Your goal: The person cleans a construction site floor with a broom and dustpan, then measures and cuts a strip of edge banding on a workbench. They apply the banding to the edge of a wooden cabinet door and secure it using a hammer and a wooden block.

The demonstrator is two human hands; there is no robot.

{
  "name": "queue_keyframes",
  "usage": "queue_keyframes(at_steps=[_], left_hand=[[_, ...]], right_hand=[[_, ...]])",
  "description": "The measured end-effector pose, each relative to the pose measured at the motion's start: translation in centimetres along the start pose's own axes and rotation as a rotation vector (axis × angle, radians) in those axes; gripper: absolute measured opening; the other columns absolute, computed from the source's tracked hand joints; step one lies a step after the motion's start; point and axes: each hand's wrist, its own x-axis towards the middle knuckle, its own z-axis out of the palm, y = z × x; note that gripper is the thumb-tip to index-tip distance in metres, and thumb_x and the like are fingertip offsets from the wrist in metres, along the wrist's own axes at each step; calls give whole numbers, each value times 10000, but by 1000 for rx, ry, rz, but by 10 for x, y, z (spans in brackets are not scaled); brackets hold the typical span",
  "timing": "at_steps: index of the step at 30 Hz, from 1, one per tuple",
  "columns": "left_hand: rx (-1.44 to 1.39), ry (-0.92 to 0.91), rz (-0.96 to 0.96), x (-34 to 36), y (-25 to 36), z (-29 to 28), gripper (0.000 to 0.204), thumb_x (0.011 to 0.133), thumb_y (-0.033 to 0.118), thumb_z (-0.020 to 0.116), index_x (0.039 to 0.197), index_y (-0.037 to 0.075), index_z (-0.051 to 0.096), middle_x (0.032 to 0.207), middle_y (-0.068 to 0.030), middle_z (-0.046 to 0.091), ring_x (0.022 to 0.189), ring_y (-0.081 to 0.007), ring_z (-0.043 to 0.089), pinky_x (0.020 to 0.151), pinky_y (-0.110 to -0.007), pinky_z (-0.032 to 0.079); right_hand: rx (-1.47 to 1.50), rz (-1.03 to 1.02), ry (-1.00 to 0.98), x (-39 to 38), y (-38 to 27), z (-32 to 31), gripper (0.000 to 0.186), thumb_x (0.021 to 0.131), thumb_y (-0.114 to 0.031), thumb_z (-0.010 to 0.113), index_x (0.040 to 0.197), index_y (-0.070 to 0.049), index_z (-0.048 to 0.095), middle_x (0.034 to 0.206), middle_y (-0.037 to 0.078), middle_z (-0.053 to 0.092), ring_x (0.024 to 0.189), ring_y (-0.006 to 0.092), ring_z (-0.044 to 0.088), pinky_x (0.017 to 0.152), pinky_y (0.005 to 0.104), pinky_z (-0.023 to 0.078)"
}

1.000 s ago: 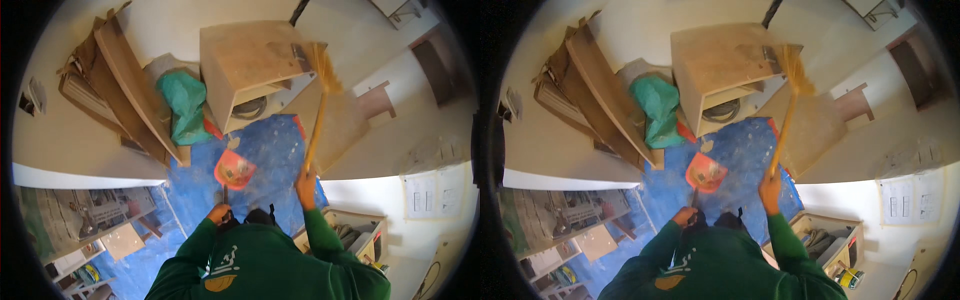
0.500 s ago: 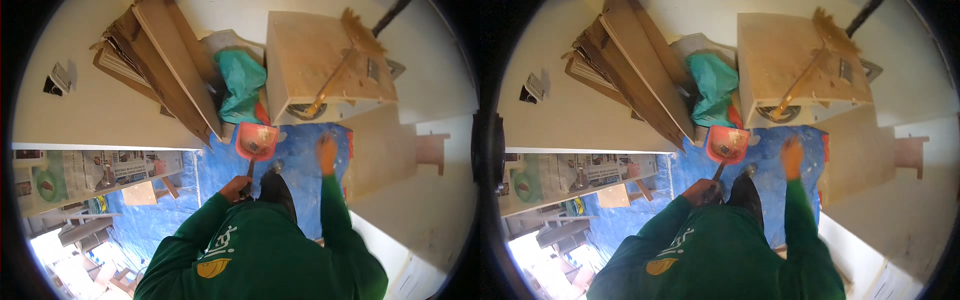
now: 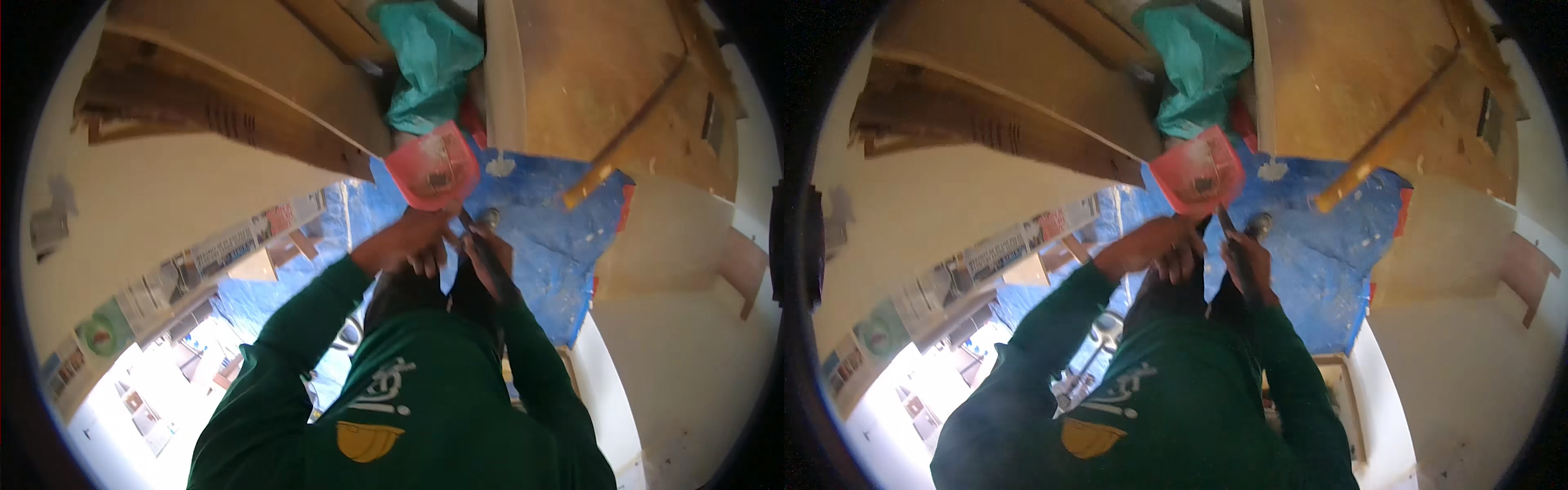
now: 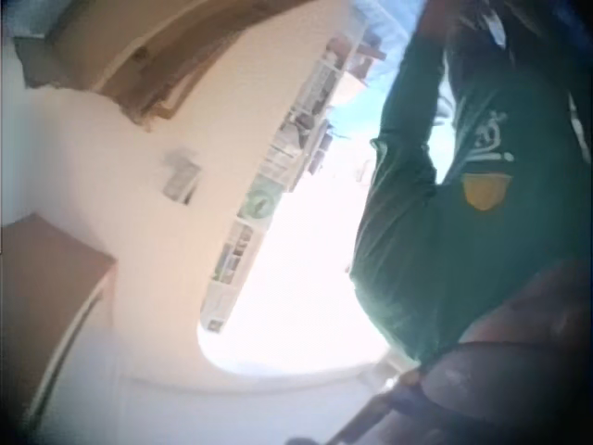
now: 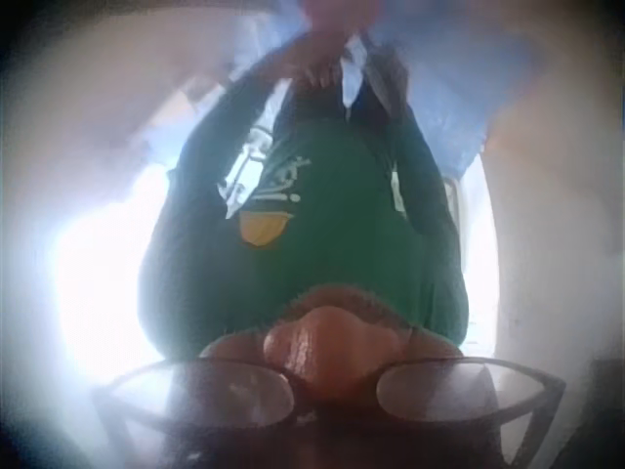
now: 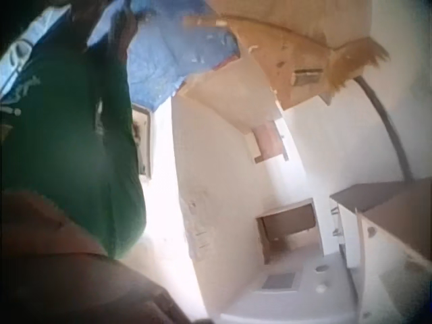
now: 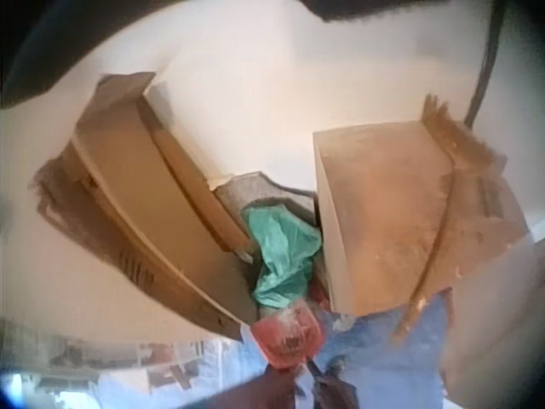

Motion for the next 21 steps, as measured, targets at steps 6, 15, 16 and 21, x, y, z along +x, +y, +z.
queue_keyframes(at_steps=[6, 15, 16, 21], left_hand=[[-541, 537, 353, 214, 205, -268, 704, 1019, 591, 714, 1316, -35, 593, 1120, -171, 718, 931, -330, 729, 664, -400, 619], [1243, 1104, 407, 357, 242, -437, 705, 898, 679, 762, 1159, 24, 767, 1155, -230, 769, 1039, -440, 741, 847, -519, 619], [1130, 1065, 393, 337, 237, -422, 666, 916, 639, 755, 1134, 10, 774, 1088, -239, 778, 980, -471, 744, 832, -535, 614], [1161, 1236, 733, 293, 10, -432, 445, 1008, 288, 623, 1357, 17, 667, 1015, -283, 752, 818, -497, 714, 776, -584, 590]], right_hand=[[-784, 92, 96, -43, -48, -13, 370, 897, -48, 841, 1258, -65, 762, 926, 101, 754, 804, 223, 738, 732, 356, 592], [-990, 11, 182, -28, -138, 69, 453, 812, -4, 875, 1246, -76, 768, 1059, 177, 764, 898, 307, 763, 749, 388, 614], [-995, 17, 192, -20, -149, 77, 438, 815, 3, 865, 1236, -67, 764, 1044, 178, 763, 876, 300, 765, 738, 387, 617], [-1098, -15, 98, -15, -217, 81, 414, 820, 7, 854, 1221, -45, 762, 1007, 191, 761, 803, 278, 769, 702, 368, 621]])
